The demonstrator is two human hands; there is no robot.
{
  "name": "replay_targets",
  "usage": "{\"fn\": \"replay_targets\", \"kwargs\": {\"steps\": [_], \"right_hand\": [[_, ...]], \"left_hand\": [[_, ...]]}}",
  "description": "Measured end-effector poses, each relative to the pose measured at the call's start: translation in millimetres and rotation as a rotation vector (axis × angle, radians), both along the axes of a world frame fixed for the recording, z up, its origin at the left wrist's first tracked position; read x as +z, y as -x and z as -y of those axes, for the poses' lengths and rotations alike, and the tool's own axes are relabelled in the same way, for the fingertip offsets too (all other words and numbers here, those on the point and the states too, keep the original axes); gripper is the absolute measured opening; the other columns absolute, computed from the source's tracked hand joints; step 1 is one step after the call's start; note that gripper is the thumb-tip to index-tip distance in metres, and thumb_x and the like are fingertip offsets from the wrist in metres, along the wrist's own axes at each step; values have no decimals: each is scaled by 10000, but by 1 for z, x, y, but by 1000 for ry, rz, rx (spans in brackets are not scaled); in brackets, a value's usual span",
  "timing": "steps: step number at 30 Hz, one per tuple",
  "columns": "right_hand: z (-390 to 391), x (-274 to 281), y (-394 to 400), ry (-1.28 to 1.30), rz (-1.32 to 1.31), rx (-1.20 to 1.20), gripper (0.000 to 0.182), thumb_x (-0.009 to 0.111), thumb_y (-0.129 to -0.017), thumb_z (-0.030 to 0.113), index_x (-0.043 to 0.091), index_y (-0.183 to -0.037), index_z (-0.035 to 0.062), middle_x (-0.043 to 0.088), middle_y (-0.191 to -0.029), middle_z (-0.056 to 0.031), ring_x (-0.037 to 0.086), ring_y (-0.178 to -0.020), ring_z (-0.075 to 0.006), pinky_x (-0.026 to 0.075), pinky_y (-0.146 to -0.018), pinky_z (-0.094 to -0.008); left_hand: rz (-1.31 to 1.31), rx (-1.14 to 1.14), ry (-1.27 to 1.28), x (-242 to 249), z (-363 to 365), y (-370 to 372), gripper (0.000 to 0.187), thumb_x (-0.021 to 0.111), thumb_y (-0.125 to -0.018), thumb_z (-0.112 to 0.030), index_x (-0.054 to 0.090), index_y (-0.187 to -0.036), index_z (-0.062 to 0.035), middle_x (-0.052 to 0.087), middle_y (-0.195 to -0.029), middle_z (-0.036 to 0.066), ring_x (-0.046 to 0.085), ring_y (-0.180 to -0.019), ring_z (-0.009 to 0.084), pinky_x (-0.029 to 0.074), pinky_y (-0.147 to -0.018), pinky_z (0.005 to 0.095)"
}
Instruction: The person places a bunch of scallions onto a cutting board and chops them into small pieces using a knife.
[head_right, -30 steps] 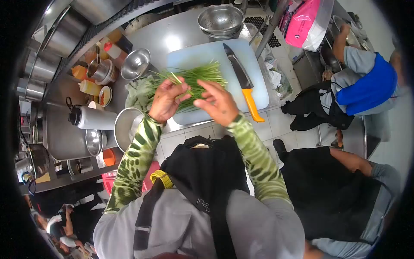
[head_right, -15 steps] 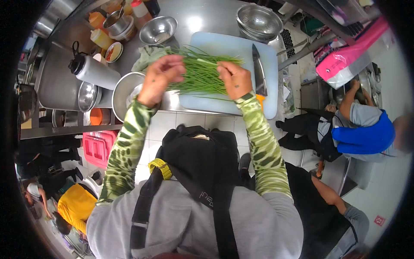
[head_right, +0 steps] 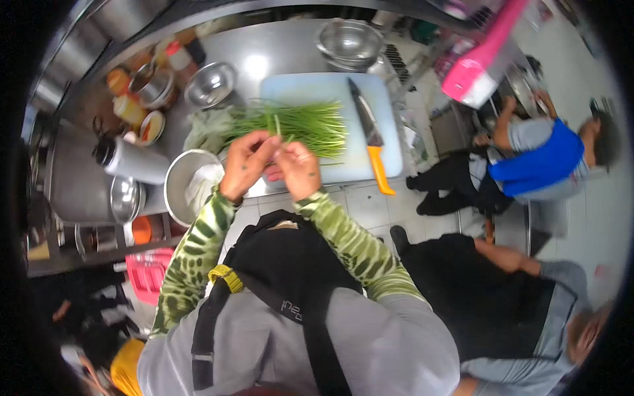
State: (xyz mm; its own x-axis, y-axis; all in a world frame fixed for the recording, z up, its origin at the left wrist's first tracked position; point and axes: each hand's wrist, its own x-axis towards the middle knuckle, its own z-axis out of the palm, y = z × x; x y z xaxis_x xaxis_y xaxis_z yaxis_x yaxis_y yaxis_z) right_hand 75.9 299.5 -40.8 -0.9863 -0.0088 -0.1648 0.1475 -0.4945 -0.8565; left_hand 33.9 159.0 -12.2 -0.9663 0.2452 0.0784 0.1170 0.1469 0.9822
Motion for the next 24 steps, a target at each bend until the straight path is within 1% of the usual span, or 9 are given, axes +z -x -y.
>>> {"fn": "replay_targets", "kwargs": {"steps": [1, 3, 9, 13, 14, 17, 18, 21, 24], "right_hand": [[-1, 0, -4, 27, 32, 9, 139, 651, -1015, 191, 589, -1017, 67, 708, -963, -104, 708, -712, -179, 599, -619, -312], [-6, 0, -10, 118, 97, -65, 181, 633, -1025, 227, 573, -1034, 56, 702, -948, -114, 709, -711, -194, 600, -615, -326], [-23, -25, 6, 291, 196, -293, 240, 595, -1027, 250, 504, -1089, 37, 700, -961, -174, 691, -682, -218, 600, -599, -347], [-29, -30, 15, 336, 234, -345, 242, 572, -1035, 245, 487, -1101, 27, 700, -957, -187, 692, -710, -228, 602, -605, -356], [-30, -33, 18, 330, 245, -355, 274, 585, -1033, 257, 487, -1113, 15, 693, -985, -197, 700, -749, -250, 611, -641, -376], [-31, -40, 28, 412, 286, -271, 314, 590, -1034, 259, 497, -1163, -11, 670, -1047, -221, 703, -822, -284, 618, -712, -405], [-30, -36, 27, 408, 310, -219, 365, 595, -1032, 253, 498, -1224, -42, 644, -1097, -241, 702, -906, -327, 617, -787, -441], [-31, -38, 21, 316, 350, -55, 394, 587, -1032, 236, 493, -1267, -66, 636, -1116, -249, 702, -943, -353, 613, -820, -463], [-36, -42, 20, 218, 353, 3, 342, 582, -1007, 149, 510, -1268, -60, 668, -1109, -224, 709, -958, -326, 612, -839, -437]], "left_hand": [[27, -17, -105, 1, -7, 1, 227, 668, -978, -189, 722, -971, 31, 687, -753, 35, 629, -708, 92, 508, -634, 270], [38, -159, 115, 19, -5, 6, 240, 658, -988, -191, 704, -957, 43, 664, -740, 26, 623, -709, 77, 519, -609, 258], [42, -135, 27, 6, -46, 37, 266, 652, -996, -207, 686, -948, 52, 615, -733, -2, 542, -643, 54, 510, -517, 236], [-19, -77, -13, -2, -55, 58, 218, 677, -970, -163, 673, -975, 55, 639, -756, 27, 563, -655, 72, 545, -609, 243], [42, -80, -88, -3, -54, 60, 178, 689, -951, -122, 660, -1033, 33, 651, -797, 42, 598, -688, 91, 560, -656, 251], [120, 15, -222, -3, -58, 65, 182, 693, -936, -89, 646, -1073, 22, 666, -851, 62, 644, -737, 117, 565, -658, 257], [140, 27, -238, -6, -58, 67, 196, 700, -920, -65, 639, -1084, 22, 667, -874, 78, 671, -774, 138, 574, -661, 271], [180, 58, -242, -15, -63, 68, 218, 710, -898, -49, 636, -1083, 40, 677, -877, 100, 683, -783, 157, 586, -675, 281], [120, -20, -180, -24, -76, 70, 242, 742, -885, -55, 625, -1080, 28, 685, -919, 88, 667, -796, 153, 563, -692, 274]]}}
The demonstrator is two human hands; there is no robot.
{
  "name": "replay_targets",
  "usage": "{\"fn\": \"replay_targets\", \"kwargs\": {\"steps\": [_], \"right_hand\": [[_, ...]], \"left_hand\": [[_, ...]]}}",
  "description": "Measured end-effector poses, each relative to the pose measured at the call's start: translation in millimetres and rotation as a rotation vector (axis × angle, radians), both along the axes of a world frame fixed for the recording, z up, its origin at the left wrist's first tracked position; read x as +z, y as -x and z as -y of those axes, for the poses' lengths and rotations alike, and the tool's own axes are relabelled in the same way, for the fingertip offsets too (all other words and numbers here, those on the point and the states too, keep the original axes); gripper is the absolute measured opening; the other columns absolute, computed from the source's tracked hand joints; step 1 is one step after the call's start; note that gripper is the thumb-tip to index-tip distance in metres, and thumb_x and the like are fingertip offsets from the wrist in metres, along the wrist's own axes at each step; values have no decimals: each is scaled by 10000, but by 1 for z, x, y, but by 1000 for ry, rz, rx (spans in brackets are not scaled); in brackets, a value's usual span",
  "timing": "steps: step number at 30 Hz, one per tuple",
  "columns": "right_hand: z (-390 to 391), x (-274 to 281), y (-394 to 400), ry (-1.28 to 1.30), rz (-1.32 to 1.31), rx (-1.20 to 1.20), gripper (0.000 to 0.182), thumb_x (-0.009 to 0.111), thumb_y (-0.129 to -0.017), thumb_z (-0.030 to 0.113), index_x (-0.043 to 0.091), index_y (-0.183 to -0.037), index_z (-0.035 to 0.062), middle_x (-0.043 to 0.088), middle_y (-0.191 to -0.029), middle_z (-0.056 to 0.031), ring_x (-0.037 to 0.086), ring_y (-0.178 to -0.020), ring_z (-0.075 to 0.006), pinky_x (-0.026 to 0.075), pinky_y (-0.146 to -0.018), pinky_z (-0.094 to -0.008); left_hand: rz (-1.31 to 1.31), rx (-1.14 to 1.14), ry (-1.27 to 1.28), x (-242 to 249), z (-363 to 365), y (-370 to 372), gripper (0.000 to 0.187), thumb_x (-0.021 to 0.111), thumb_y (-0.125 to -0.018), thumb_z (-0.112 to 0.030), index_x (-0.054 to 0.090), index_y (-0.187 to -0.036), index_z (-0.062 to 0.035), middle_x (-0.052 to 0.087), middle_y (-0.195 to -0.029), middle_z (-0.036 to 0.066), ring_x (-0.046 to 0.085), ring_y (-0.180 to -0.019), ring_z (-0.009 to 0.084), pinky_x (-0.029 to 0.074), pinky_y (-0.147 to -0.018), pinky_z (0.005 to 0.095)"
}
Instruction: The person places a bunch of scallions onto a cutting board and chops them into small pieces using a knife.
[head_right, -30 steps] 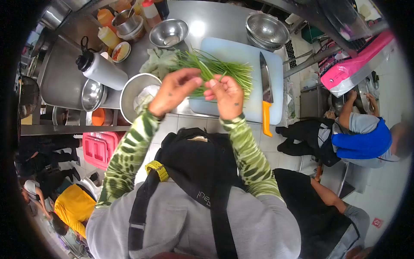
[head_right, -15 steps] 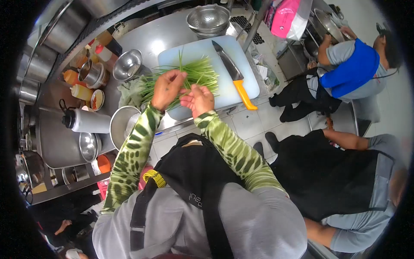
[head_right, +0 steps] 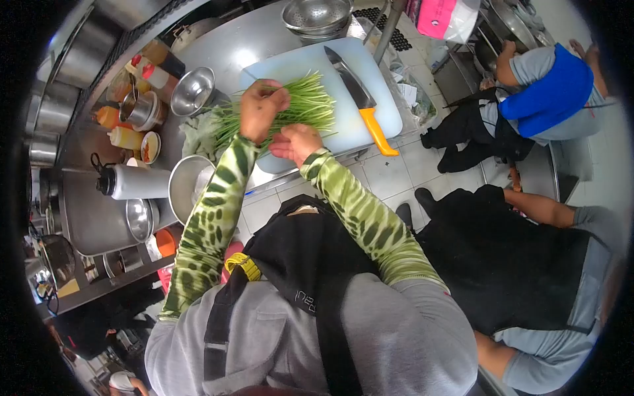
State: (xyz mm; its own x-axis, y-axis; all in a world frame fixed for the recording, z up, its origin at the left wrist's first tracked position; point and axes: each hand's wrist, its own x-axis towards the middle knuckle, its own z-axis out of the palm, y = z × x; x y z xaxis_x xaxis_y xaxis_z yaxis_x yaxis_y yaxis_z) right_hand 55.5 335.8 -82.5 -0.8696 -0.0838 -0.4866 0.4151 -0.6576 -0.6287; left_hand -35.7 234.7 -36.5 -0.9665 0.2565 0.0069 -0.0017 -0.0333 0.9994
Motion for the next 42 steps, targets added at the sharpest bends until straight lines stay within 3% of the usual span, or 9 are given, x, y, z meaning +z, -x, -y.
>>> {"fn": "replay_targets", "kwargs": {"steps": [7, 13, 14, 23, 26, 29, 30, 33, 42], "right_hand": [[-12, -2, 4, -355, -38, 26, 330, 599, -981, 128, 565, -1251, -59, 695, -1044, -195, 729, -809, -277, 629, -707, -379], [-29, -20, 7, -552, -232, 24, 384, 606, -1015, 184, 567, -1326, -37, 718, -926, -141, 693, -649, -176, 565, -547, -283], [-44, -18, 8, -657, -219, 52, 388, 604, -1021, 194, 568, -1337, -28, 715, -898, -122, 674, -626, -148, 541, -528, -264], [10, 31, -20, -901, -430, 120, 359, 634, -1011, 212, 650, -1302, 3, 696, -809, -48, 645, -671, -84, 517, -558, -236], [49, 50, -19, -918, -537, 258, 304, 674, -985, 185, 693, -1240, 19, 683, -783, -53, 620, -643, -73, 514, -564, -247], [88, 81, -13, -1078, -789, 304, 261, 713, -945, 134, 716, -1171, 3, 688, -801, -80, 605, -628, -104, 495, -569, -274], [101, 97, -14, -1122, -902, 300, 253, 717, -936, 117, 719, -1161, 1, 689, -804, -84, 603, -624, -115, 491, -571, -278], [138, 122, -17, -1150, -1145, 300, 197, 733, -900, 59, 730, -1089, 2, 676, -802, -106, 611, -630, -191, 485, -587, -297], [218, 59, 19, -1148, -1297, 834, 166, 661, -908, 167, 729, -981, 34, 699, -904, -191, 676, -849, -390, 525, -759, -481]], "left_hand": [[-20, 14, 145, -13, -7, 5, 263, 735, -920, -167, 675, -1077, 35, 693, -930, 65, 613, -774, 130, 508, -704, 277], [-602, -99, 636, 16, 54, -13, 527, 713, -922, -218, 565, -1351, 50, 699, -1195, 220, 644, -813, 221, 535, -787, 360], [-521, -129, 666, 40, 62, -18, 591, 699, -896, -186, 501, -1395, 61, 601, -1311, 315, 591, -1211, 446, 478, -1035, 450], [-169, 616, 1281, 2, 295, -154, 398, 652, -943, -203, 601, -1266, 24, 687, -1095, 250, 678, -977, 418, 542, -822, 485], [565, 458, 244, -16, 300, -174, 381, 597, -950, -150, 591, -1293, 16, 694, -1059, 258, 687, -965, 417, 547, -825, 458], [-98, 613, 558, -37, 291, -202, 390, 560, -942, -100, 580, -1310, 29, 697, -1060, 264, 696, -947, 410, 546, -869, 426], [-159, 697, 544, -30, 281, -208, 353, 544, -981, -101, 579, -1283, 78, 695, -1083, 191, 675, -990, 250, 518, -878, 349], [-280, 866, 368, -32, 263, -210, 459, 539, -934, -29, 508, -1381, 71, 660, -1214, 272, 662, -1109, 421, 500, -988, 398], [-336, 737, 513, -59, 284, -187, 631, 501, -916, -10, 342, -1523, 55, 490, -1438, 316, 498, -1336, 453, 402, -1125, 459]]}}
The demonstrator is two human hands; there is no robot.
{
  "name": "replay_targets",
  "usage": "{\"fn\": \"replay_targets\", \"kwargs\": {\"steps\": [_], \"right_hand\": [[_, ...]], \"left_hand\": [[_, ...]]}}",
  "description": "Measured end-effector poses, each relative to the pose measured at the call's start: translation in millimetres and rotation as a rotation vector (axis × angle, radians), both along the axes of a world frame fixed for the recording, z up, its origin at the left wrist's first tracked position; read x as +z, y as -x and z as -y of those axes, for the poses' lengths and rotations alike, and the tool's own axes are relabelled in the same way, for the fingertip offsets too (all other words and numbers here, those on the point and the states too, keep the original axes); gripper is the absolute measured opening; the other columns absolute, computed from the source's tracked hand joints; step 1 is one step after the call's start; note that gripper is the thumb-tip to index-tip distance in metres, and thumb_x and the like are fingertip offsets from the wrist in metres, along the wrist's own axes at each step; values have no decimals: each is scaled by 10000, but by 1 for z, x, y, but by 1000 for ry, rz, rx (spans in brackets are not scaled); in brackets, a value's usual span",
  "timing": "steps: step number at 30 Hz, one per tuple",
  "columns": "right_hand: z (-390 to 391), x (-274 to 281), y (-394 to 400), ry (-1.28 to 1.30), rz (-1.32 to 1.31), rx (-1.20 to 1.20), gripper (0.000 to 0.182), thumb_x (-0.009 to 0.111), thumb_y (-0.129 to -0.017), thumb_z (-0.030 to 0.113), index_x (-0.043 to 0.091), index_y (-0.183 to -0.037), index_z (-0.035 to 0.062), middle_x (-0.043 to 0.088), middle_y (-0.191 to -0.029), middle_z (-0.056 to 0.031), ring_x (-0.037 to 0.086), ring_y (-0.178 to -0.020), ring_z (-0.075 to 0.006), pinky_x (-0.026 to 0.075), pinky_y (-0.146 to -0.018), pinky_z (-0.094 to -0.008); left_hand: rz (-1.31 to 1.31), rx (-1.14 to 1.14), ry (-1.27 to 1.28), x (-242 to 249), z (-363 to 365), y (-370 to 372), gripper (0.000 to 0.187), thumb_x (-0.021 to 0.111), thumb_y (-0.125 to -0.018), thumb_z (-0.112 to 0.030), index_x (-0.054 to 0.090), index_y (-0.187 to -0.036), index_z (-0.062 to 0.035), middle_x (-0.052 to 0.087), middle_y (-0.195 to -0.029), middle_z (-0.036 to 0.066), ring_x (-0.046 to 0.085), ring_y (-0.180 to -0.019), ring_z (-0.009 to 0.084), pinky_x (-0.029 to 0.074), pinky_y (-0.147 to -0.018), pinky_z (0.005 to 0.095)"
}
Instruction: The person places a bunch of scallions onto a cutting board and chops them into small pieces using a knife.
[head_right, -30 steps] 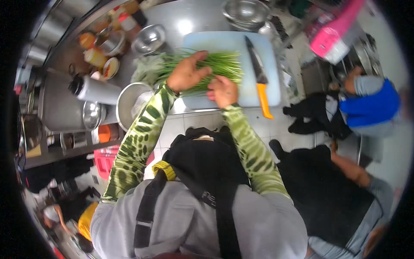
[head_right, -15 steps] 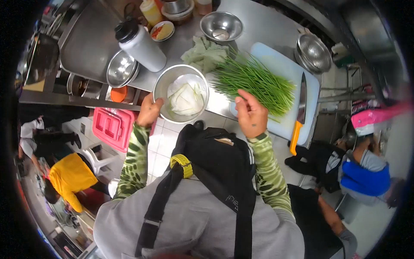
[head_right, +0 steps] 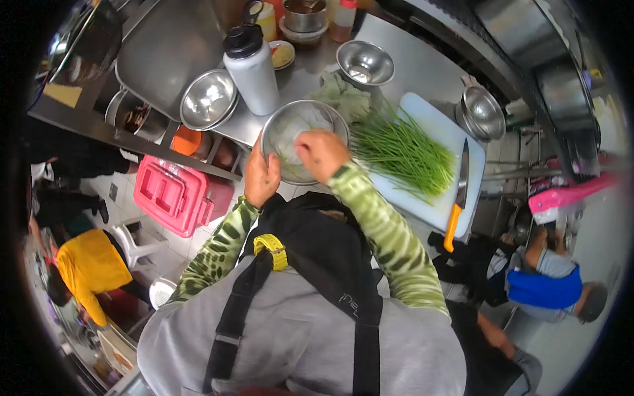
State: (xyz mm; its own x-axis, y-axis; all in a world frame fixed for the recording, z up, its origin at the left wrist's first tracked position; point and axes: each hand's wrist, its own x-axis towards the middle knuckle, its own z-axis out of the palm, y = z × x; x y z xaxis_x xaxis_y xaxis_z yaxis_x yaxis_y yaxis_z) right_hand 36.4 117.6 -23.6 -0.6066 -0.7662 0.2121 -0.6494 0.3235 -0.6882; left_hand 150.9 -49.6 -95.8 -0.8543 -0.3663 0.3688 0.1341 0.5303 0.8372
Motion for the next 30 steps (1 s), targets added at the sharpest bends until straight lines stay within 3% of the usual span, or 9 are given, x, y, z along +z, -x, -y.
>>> {"fn": "replay_targets", "kwargs": {"steps": [5, 8, 14, 19, 23, 25, 26, 29, 30], "right_hand": [[60, -74, -6, -304, 126, -160, 241, 650, -867, 250, 714, -914, 23, 715, -859, -193, 684, -861, -387, 527, -769, -480], [51, -62, -7, -395, 103, -146, 210, 633, -865, 207, 723, -926, 27, 720, -894, -193, 688, -892, -397, 533, -796, -491], [-7, -4, 3, -89, 65, -241, 218, 601, -886, 176, 727, -964, 18, 719, -904, -221, 697, -877, -413, 552, -807, -486], [-9, -10, 4, 133, 191, -371, 183, 635, -890, 142, 700, -995, 6, 711, -823, -189, 704, -744, -346, 558, -722, -431], [-25, -15, 0, 329, 689, -415, 168, 630, -931, 94, 652, -1072, 4, 696, -826, -101, 658, -622, -141, 528, -533, -304], [-34, -16, -1, 480, 934, -394, 155, 629, -955, 96, 641, -1084, 10, 691, -851, -82, 639, -605, -108, 515, -496, -267], [-35, -12, -2, 535, 1021, -403, 172, 651, -978, 144, 634, -1085, 10, 689, -880, -79, 625, -586, -115, 528, -507, -248], [-38, -9, -1, 609, 1145, -431, 243, 684, -979, 206, 638, -1094, -4, 677, -856, -73, 623, -580, -119, 525, -502, -253], [-39, -10, 0, 552, 1129, -416, 276, 602, -1031, 239, 649, -1159, -1, 686, -859, -77, 619, -594, -114, 519, -519, -253]], "left_hand": [[6, -66, 73, 5, -1, -6, 654, 490, -914, -21, 297, -1532, 75, 463, -1447, 338, 490, -1327, 480, 399, -1126, 471], [-29, -81, 156, 10, 2, 0, 667, 495, -906, -22, 286, -1530, 89, 461, -1444, 342, 498, -1307, 491, 402, -1120, 477], [14, -74, 28, 6, 11, 0, 647, 505, -898, -56, 332, -1505, 87, 536, -1372, 333, 549, -1251, 479, 431, -1078, 470], [332, -99, -439, 24, 15, 8, 605, 558, -936, -140, 380, -1486, 38, 598, -1315, 289, 606, -1198, 419, 456, -1044, 447], [88, 82, 145, 10, 35, 10, 480, 634, -954, -219, 517, -1370, -10, 636, -1200, 246, 654, -1064, 383, 542, -871, 449], [-33, 78, 247, 66, 40, 18, 379, 643, -950, -220, 598, -1270, -21, 646, -1134, 222, 664, -1010, 376, 554, -808, 452], [-20, -8, 169, 80, 40, 29, 222, 661, -921, -168, 675, -1071, -5, 660, -980, 194, 670, -930, 378, 548, -778, 460], [176, -485, 592, 63, 56, 80, 205, 723, -838, -123, 708, -987, 18, 698, -939, 207, 703, -910, 376, 566, -757, 466], [371, -524, 715, 61, 51, 94, 206, 716, -829, -103, 716, -996, 18, 711, -961, 202, 713, -929, 368, 575, -761, 470]]}}
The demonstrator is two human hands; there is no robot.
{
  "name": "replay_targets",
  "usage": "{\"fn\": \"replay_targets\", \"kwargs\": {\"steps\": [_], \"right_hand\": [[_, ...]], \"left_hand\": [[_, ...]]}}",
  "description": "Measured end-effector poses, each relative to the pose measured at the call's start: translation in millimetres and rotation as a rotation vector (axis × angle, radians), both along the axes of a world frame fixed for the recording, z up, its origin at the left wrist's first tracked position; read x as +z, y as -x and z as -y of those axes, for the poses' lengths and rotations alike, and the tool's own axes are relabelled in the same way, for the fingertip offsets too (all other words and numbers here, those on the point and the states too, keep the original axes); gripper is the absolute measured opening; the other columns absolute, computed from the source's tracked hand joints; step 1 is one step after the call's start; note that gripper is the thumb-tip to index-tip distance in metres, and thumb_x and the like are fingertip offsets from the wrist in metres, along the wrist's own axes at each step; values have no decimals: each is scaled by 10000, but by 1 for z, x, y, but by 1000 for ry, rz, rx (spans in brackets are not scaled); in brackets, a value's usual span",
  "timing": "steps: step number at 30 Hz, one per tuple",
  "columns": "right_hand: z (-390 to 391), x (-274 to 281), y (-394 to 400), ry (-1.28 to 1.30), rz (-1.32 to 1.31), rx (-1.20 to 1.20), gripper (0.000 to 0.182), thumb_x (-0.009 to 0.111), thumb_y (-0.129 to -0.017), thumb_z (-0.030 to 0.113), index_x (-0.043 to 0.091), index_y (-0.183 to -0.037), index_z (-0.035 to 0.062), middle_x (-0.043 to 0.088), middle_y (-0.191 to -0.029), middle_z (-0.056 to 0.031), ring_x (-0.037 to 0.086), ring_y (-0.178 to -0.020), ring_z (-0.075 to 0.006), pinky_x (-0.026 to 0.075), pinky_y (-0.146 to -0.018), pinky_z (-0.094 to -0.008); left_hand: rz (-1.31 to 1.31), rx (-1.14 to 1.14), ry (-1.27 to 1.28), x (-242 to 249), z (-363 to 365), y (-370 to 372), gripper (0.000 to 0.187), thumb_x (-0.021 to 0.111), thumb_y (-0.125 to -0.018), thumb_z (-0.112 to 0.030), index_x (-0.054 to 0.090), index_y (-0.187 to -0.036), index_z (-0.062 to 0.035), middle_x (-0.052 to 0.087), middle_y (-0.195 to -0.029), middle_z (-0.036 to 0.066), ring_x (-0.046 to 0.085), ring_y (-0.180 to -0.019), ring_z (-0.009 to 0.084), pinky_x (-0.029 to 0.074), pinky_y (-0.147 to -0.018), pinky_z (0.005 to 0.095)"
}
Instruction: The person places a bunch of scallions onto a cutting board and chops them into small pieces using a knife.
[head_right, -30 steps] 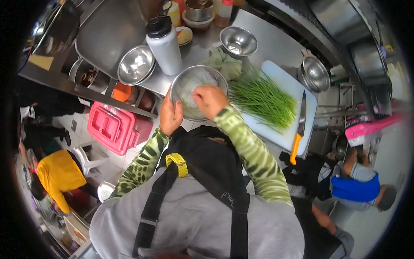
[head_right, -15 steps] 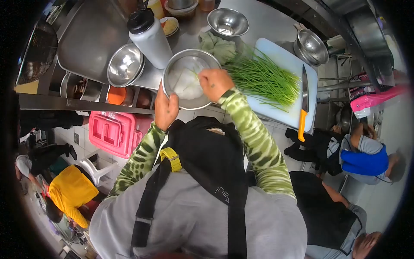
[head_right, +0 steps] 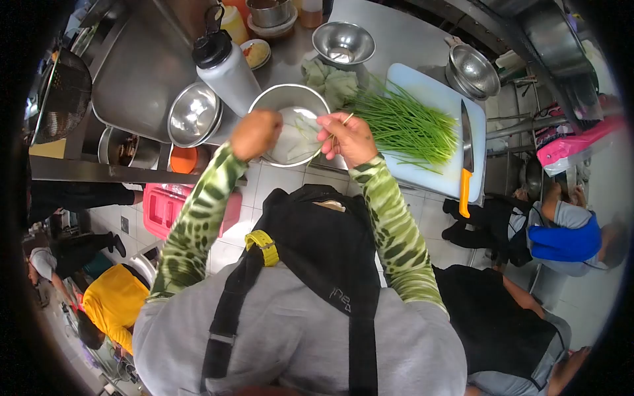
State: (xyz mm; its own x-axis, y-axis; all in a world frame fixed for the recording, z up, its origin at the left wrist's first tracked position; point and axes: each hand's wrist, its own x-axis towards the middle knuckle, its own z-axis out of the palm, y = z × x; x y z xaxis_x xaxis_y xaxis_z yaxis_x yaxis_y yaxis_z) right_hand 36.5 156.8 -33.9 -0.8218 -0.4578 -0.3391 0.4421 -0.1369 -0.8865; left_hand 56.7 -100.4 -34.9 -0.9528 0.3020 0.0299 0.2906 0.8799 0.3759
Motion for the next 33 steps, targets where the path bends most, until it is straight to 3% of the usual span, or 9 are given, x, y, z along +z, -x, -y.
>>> {"fn": "replay_targets", "kwargs": {"steps": [2, 9, 16, 20, 23, 24, 27, 30, 33], "right_hand": [[-5, 0, -2, 113, 56, 9, 347, 574, -1047, 280, 643, -1205, -21, 686, -856, -84, 618, -591, -121, 517, -517, -256], [-20, -4, -1, 311, 184, 118, 605, 455, -1068, 476, 610, -1283, -68, 694, -868, -110, 643, -615, -142, 533, -525, -260], [-22, -9, 0, 321, 199, 127, 664, 393, -1068, 514, 575, -1348, -61, 716, -916, -128, 676, -695, -162, 557, -585, -262], [-22, -18, -3, 297, 34, 8, 512, 449, -1060, 364, 590, -1332, -46, 710, -909, -122, 675, -713, -179, 555, -617, -279], [-18, -5, -4, 196, 33, -54, 385, 514, -1042, 241, 611, -1299, -28, 695, -878, -99, 648, -659, -152, 512, -556, -257], [-16, -4, -3, 203, 23, -49, 311, 576, -1028, 187, 628, -1263, -11, 684, -862, -74, 580, -570, -100, 446, -482, -224], [6, 0, -4, 6, -115, -63, 352, 622, -1024, 285, 661, -1236, 7, 683, -853, -41, 530, -519, -45, 400, -449, -195], [10, -3, -4, 44, -125, -119, 330, 622, -1032, 297, 674, -1178, 6, 666, -822, -23, 479, -497, -40, 344, -418, -197], [5, -8, -2, 45, -126, -216, 302, 616, -1034, 289, 686, -1117, 6, 635, -752, -15, 465, -479, -46, 332, -407, -201]], "left_hand": [[325, -7, 330, -5, -20, 25, 222, 701, -811, -64, 733, -1014, 19, 738, -1006, 191, 732, -969, 352, 591, -771, 476], [651, -102, 575, -48, -27, 70, 391, 786, -688, -136, 761, -1040, 32, 739, -1065, 237, 731, -1020, 361, 601, -846, 446], [562, -54, 507, -50, -29, 65, 318, 745, -687, -105, 761, -968, 44, 735, -1024, 255, 729, -1012, 364, 588, -863, 426], [432, 96, 472, -8, -41, 54, 243, 729, -719, -107, 751, -918, 31, 737, -972, 239, 732, -969, 360, 588, -843, 434], [279, -47, 226, 16, -29, 59, 234, 708, -762, -128, 729, -944, 17, 734, -943, 233, 726, -888, 388, 587, -789, 448], [235, -154, 42, 24, -25, 60, 222, 699, -849, -168, 712, -1001, -6, 749, -930, 183, 730, -792, 316, 586, -710, 408], [623, -69, -569, 57, -43, 48, 186, 660, -941, -171, 703, -1045, -22, 751, -925, 113, 726, -785, 207, 582, -685, 333], [608, -115, -756, 51, -52, 45, 176, 620, -997, -156, 706, -1061, -15, 737, -911, 59, 699, -788, 119, 572, -658, 280], [720, -117, -986, 53, -56, 39, 187, 612, -1003, -144, 705, -1082, -2, 739, -915, 65, 704, -800, 132, 575, -672, 279]]}}
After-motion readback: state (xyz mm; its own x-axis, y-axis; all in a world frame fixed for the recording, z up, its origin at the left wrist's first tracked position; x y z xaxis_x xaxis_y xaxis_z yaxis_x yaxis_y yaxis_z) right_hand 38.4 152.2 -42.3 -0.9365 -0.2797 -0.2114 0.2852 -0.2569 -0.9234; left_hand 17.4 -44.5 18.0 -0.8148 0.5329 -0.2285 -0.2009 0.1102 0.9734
